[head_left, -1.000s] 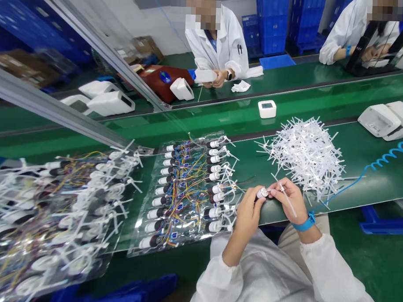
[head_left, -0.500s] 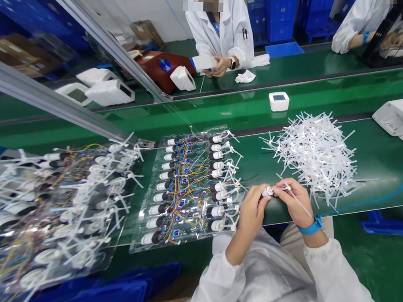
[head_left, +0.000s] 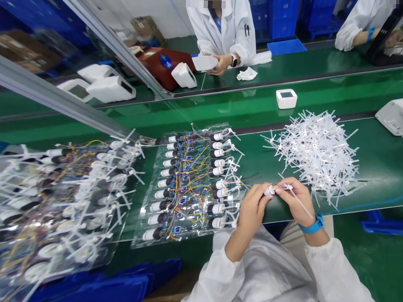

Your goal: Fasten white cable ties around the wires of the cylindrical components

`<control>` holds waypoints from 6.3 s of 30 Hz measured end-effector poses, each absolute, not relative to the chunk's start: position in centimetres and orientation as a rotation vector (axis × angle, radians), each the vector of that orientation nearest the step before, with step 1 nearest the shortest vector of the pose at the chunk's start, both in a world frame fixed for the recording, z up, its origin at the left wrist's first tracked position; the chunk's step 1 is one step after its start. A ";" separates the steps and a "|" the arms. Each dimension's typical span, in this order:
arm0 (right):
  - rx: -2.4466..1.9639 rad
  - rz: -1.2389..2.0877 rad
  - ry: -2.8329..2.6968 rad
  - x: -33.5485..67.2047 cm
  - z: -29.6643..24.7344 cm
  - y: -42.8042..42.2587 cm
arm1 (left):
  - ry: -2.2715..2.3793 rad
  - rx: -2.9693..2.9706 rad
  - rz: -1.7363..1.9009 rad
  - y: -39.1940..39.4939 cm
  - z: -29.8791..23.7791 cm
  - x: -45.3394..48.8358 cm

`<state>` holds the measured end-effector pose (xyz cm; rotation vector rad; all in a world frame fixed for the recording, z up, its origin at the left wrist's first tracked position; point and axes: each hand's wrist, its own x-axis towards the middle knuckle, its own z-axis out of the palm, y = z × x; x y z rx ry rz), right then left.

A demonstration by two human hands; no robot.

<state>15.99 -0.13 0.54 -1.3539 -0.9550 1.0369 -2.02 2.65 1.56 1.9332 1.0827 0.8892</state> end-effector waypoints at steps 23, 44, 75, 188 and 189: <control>-1.364 0.978 -1.163 17.1 1.2 -0.4 | 1.092 2.071 0.813 2.6 0.7 -1.9; -1.348 1.051 -1.115 16.6 1.7 -0.7 | 1.025 1.885 0.881 2.8 1.8 -2.2; -1.348 1.038 -1.113 16.5 1.7 -0.9 | 1.048 1.792 1.031 2.6 1.1 -1.8; -1.332 1.072 -1.145 15.8 0.6 -3.0 | 1.035 1.379 1.025 -2.1 5.3 -4.4; -1.328 1.073 -1.138 15.8 0.5 -3.0 | 1.031 1.375 1.038 -1.7 5.9 -4.4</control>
